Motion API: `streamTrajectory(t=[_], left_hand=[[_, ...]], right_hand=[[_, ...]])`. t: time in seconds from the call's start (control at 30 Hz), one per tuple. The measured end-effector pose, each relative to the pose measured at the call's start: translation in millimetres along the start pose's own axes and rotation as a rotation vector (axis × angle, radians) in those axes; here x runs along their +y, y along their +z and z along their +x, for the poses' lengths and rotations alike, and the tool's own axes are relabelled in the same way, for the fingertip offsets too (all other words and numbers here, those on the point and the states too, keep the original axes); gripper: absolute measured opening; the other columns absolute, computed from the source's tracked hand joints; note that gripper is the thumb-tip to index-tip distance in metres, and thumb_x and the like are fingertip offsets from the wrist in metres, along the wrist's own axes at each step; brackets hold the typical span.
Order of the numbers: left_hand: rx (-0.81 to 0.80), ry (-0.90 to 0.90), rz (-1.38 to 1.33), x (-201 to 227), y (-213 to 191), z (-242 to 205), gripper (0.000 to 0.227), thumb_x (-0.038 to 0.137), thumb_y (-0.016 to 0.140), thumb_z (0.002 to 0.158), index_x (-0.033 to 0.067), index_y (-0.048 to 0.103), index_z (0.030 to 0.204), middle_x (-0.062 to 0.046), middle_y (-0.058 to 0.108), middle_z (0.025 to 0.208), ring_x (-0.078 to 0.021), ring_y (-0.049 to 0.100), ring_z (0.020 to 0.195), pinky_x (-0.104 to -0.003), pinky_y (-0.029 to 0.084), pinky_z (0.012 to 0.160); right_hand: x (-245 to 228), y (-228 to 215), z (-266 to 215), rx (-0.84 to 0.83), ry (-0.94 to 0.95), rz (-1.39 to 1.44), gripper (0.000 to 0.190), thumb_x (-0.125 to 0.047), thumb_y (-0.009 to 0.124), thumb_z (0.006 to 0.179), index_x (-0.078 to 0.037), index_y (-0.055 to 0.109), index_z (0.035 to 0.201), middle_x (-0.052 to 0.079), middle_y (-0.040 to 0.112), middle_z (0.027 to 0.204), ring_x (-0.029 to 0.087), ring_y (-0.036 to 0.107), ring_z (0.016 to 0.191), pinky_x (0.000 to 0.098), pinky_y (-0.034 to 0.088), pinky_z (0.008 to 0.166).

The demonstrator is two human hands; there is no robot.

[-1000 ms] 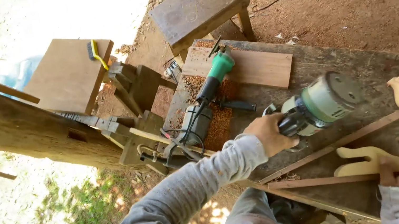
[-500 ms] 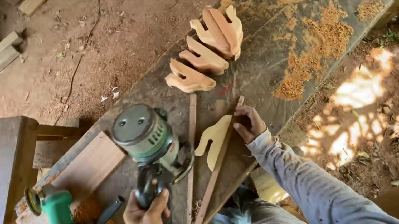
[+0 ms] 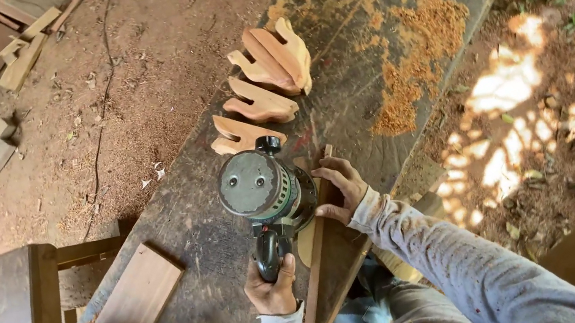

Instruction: Using a hand-held power router to shape the edges of small wooden furniture components.

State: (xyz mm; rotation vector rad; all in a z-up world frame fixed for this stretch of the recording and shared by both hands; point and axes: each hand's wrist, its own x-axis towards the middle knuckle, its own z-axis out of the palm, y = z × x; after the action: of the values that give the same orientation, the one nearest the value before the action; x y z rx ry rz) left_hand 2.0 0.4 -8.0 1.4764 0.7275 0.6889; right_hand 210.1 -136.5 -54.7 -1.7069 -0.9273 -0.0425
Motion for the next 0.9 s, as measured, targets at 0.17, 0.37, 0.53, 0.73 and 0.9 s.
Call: streamTrajectory(t=[0.17,0.37,0.53,0.73,0.9], left_hand=[[0.007,0.019,0.116,-7,-3,4,0.023,0.005,0.081,0.075,0.0046,0.075,0.096,-0.001,0.066,0.061,-0.0083,0.051,0.044,-0.024,0.043,0.042],[0.017,0.006,0.084,-15,-8,3,0.019,-0.004,0.075,0.074,0.0044,0.074,0.091,-0.005,0.066,0.063,-0.0105,0.051,0.044,-0.024,0.044,0.042],[-0.031,-0.011,0.11,-13,-9,8,0.018,-0.003,0.074,0.074,0.0044,0.074,0.09,-0.006,0.065,0.061,-0.0114,0.051,0.042,-0.025,0.044,0.041],[-0.075,-0.023,0.074,-13,-4,15,0.018,-0.006,0.072,0.074,0.003,0.073,0.09,-0.007,0.065,0.062,-0.0112,0.049,0.041,-0.024,0.043,0.039],[-0.13,-0.041,0.071,-15,-10,29,0.018,-0.004,0.071,0.074,0.0017,0.072,0.091,-0.008,0.065,0.063,-0.0126,0.051,0.041,-0.025,0.045,0.039]], right_hand=[[16,6,-2,0.009,-0.144,-0.12,0.047,-0.042,0.076,0.085,-0.016,0.071,0.124,0.02,0.053,0.136,0.039,0.055,0.12,0.0516,0.045,0.103],[20,11,-7,0.031,-0.119,-0.084,0.029,-0.03,0.076,0.085,-0.019,0.078,0.111,0.012,0.059,0.124,0.031,0.056,0.107,0.047,0.045,0.097],[25,13,-14,0.027,-0.024,0.066,0.03,-0.018,0.076,0.079,-0.009,0.077,0.108,0.017,0.056,0.124,0.032,0.059,0.105,0.0425,0.053,0.09],[28,15,-20,0.082,0.056,0.198,0.027,-0.012,0.073,0.076,-0.008,0.075,0.103,0.018,0.049,0.129,0.033,0.058,0.109,0.0407,0.055,0.09],[25,8,-19,0.124,0.013,0.245,0.021,-0.005,0.076,0.078,-0.005,0.071,0.099,0.018,0.048,0.131,0.035,0.059,0.109,0.0424,0.055,0.092]])
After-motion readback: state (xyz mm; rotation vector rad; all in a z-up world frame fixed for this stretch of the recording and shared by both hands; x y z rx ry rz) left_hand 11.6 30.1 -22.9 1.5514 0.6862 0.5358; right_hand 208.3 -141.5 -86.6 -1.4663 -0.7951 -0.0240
